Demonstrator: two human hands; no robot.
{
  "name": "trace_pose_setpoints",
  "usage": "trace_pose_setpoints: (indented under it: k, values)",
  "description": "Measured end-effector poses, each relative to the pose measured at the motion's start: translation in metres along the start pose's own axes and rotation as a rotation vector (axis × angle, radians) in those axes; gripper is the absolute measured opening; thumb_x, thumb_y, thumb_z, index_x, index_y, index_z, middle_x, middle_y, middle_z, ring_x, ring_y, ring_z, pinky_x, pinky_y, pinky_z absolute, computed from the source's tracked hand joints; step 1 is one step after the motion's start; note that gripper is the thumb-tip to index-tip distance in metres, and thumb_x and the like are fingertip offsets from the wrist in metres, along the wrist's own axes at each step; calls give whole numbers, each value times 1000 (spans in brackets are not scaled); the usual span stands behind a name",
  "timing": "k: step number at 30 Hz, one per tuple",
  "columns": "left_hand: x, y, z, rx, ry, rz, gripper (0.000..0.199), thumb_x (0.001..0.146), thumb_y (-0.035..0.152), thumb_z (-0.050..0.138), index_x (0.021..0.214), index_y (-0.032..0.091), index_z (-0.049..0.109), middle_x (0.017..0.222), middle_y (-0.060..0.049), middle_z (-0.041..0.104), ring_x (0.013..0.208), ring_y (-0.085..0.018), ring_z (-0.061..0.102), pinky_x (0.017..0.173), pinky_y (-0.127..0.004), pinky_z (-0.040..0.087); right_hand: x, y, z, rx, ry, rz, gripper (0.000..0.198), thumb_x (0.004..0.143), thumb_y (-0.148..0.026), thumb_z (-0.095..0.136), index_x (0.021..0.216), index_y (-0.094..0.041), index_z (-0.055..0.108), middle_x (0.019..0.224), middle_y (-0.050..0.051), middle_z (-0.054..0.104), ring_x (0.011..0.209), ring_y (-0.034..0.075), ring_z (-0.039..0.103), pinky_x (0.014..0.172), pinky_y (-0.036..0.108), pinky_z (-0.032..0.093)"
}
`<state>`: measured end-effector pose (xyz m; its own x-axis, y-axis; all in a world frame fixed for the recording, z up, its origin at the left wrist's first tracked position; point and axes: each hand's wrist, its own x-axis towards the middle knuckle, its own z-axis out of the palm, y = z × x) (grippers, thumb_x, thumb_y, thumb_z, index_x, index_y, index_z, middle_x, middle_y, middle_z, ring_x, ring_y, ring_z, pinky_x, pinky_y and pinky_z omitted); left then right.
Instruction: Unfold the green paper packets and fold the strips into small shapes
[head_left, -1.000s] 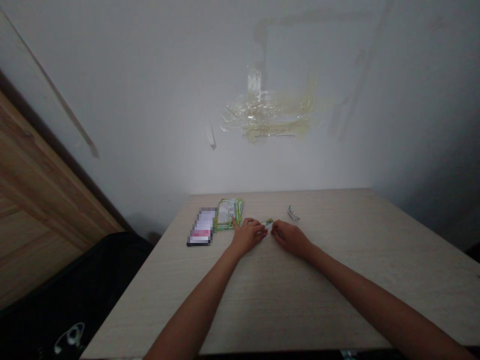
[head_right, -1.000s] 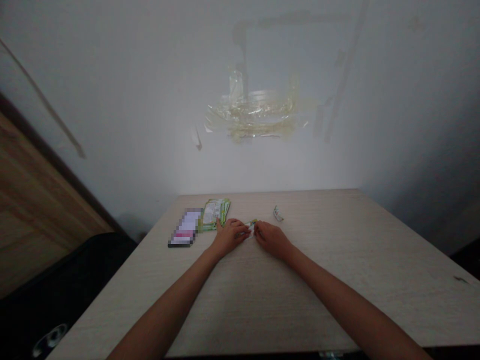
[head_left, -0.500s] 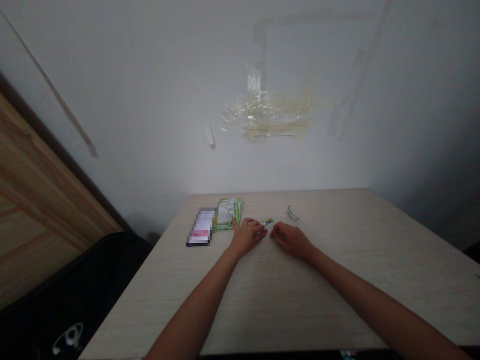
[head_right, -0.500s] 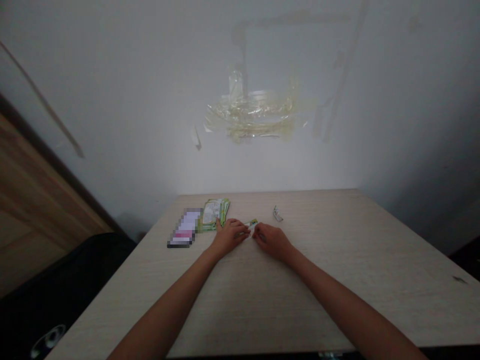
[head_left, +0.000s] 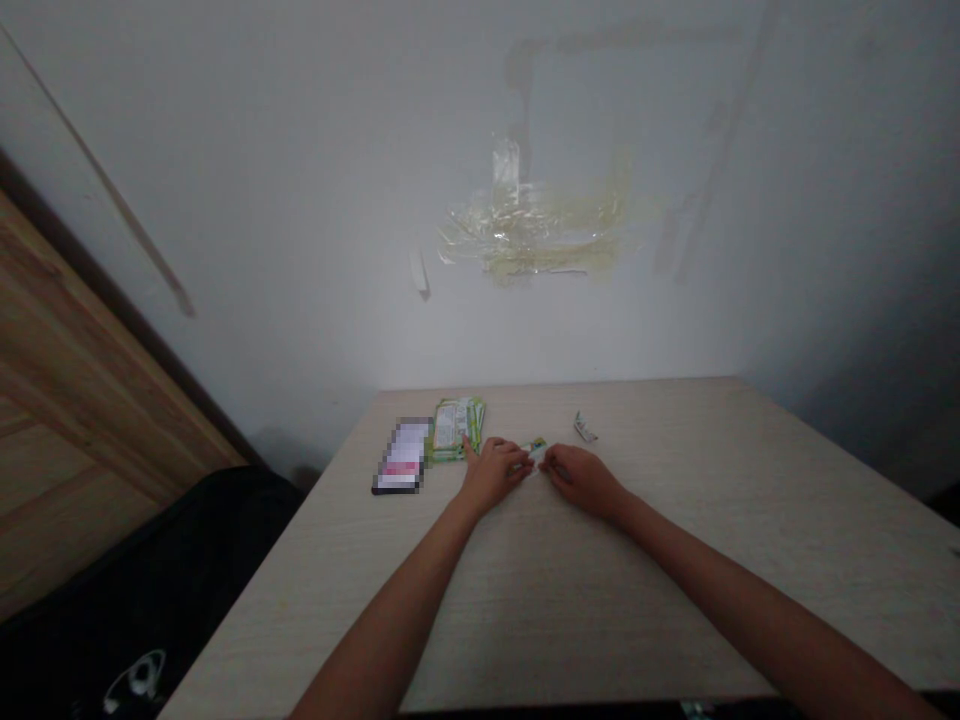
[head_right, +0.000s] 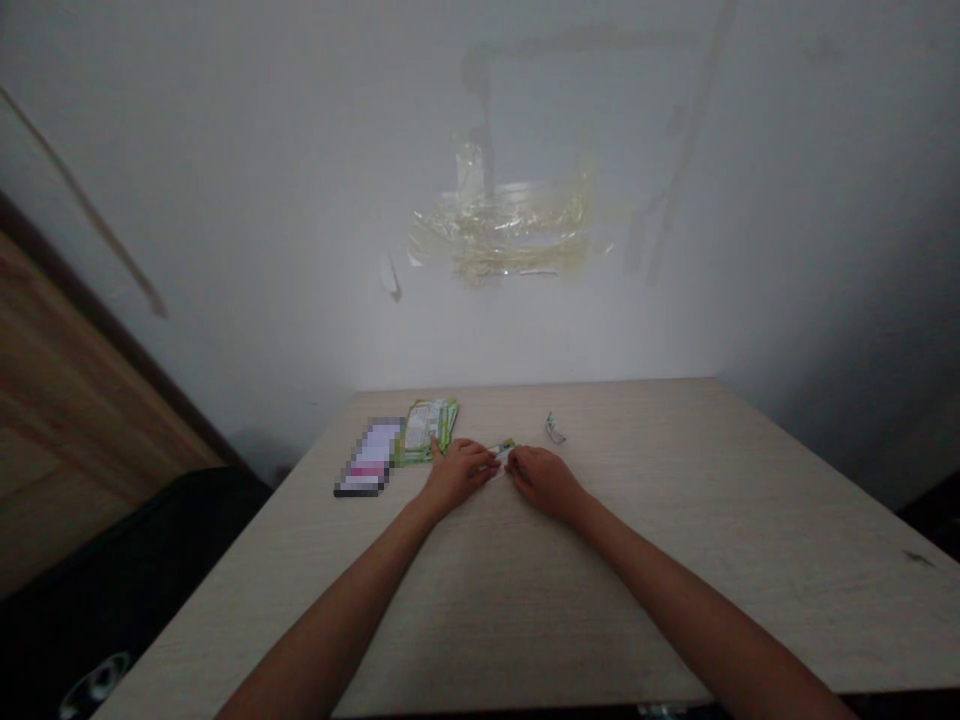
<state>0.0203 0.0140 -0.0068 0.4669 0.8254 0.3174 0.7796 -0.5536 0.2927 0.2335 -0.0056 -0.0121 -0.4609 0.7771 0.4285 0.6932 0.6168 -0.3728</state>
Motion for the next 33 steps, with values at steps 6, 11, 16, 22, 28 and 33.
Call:
trace_pose_setpoints:
  k: [6,11,16,22,28,33]
  values:
    - [-1,-2,3,1,11,-8,18,88,43,61,103,40,70,113,2,70,120,-26,51,109,-74,-2,-2,-4,-4,93,-40,-52,14,87,-13,50,98,-19,57,95,6,67,89,18,63,84,29,47]
    - [-1,-3,3,-16,-6,-8,18,89,43,60,104,40,70,115,2,69,121,-26,49,107,-76,-6,-2,-6,-6,105,-46,-41,14,86,-13,51,97,-19,57,93,6,67,88,18,63,82,30,48]
    - [0,-4,1,-30,-16,-6,19,89,45,59,104,40,70,115,2,69,122,-26,49,108,-75,-4,-2,-5,-3,6,-22,-42,9,90,-19,51,96,-18,57,91,6,67,86,18,63,80,29,48]
    - [1,-5,2,-17,-27,6,21,90,45,57,106,40,70,117,1,69,121,-25,51,111,-71,3,0,-2,-2,-129,23,21,8,90,-21,53,95,-19,58,95,6,66,88,18,62,80,28,47]
    - [1,-6,3,-42,-9,16,18,88,45,60,102,40,71,118,2,70,121,-25,51,111,-71,2,7,-1,-4,-217,21,134,8,93,-22,51,96,-19,58,97,6,64,88,17,62,80,26,46]
    - [2,-6,2,-47,-18,12,19,88,45,60,102,40,71,118,2,70,122,-26,50,111,-71,1,11,2,-1,-274,4,236,9,96,-23,48,100,-19,55,98,6,63,87,17,61,73,24,44]
